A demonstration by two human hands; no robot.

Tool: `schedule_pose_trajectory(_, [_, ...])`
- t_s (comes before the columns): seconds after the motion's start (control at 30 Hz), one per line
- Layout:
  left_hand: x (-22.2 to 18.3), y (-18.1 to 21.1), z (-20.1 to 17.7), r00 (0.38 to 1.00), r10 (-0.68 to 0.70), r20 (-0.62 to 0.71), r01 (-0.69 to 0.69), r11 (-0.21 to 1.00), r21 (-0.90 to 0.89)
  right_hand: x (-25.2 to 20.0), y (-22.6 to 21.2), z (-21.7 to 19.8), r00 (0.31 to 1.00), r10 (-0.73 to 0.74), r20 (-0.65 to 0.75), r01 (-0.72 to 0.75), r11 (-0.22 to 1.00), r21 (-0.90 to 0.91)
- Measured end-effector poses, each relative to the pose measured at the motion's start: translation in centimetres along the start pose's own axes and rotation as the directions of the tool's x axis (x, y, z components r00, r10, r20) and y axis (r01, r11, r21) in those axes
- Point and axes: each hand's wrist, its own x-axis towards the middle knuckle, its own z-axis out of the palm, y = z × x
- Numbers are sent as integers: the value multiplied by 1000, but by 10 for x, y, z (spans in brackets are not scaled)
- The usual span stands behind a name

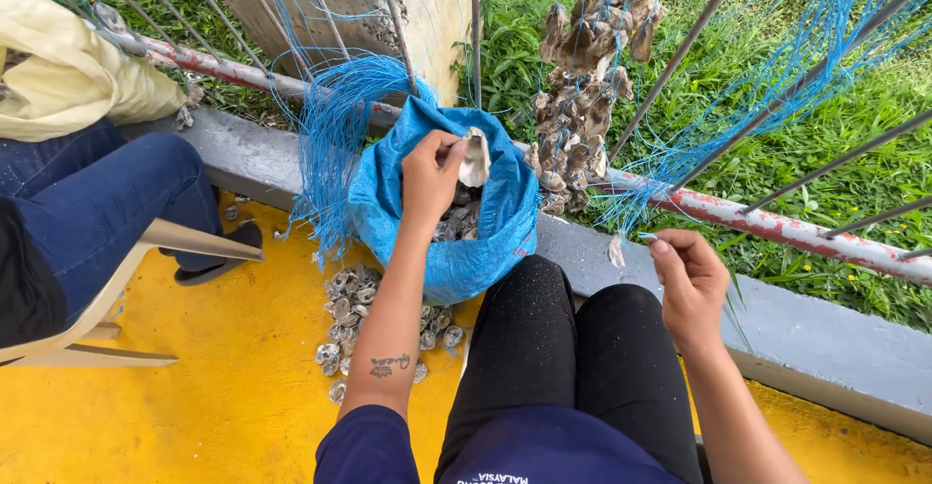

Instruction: Stringing oyster shells onto blue plastic netting for aquaculture.

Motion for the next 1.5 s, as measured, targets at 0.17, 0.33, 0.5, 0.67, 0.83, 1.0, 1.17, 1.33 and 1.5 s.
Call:
schedule_pose_trajectory(0.17, [-8, -31, 31, 960, -131, 249, 263, 733, -627, 22, -21, 38, 992, -102, 69, 106, 993, -54])
schedule_pose_trajectory(0.33, [-26, 0, 47, 754, -131, 644, 646, -31, -763, 43, -43, 76, 955, -246, 167, 271, 952, -146])
schedule_pose_trajectory(0.5, [-44, 10, 62, 737, 37, 675, 670, -171, -723, 47, -59, 95, 917, -357, 176, 395, 871, -293])
schedule_pose_trajectory(0.67, [-54, 32, 69, 720, -39, 693, 681, -149, -717, 47, -61, 96, 935, -335, 113, 353, 901, -251])
schedule_pose_trajectory(0.83, [-58, 33, 82, 736, -42, 675, 669, -104, -736, 47, -69, 90, 857, -499, 129, 497, 734, -463])
schedule_pose_trajectory(1.0, [-61, 41, 84, 731, -107, 674, 675, -40, -737, 49, -64, 86, 855, -509, 98, 492, 739, -460])
schedule_pose_trajectory(1.17, [-65, 38, 88, 716, -133, 685, 683, -66, -727, 48, -68, 86, 858, -506, 87, 478, 723, -499])
schedule_pose_trajectory(1.33, [-68, 34, 92, 745, -82, 662, 665, 3, -747, 47, -70, 83, 835, -537, 118, 517, 692, -504])
schedule_pose_trajectory(1.5, [-69, 37, 92, 790, -71, 609, 613, 94, -785, 46, -70, 83, 829, -545, 128, 527, 683, -506])
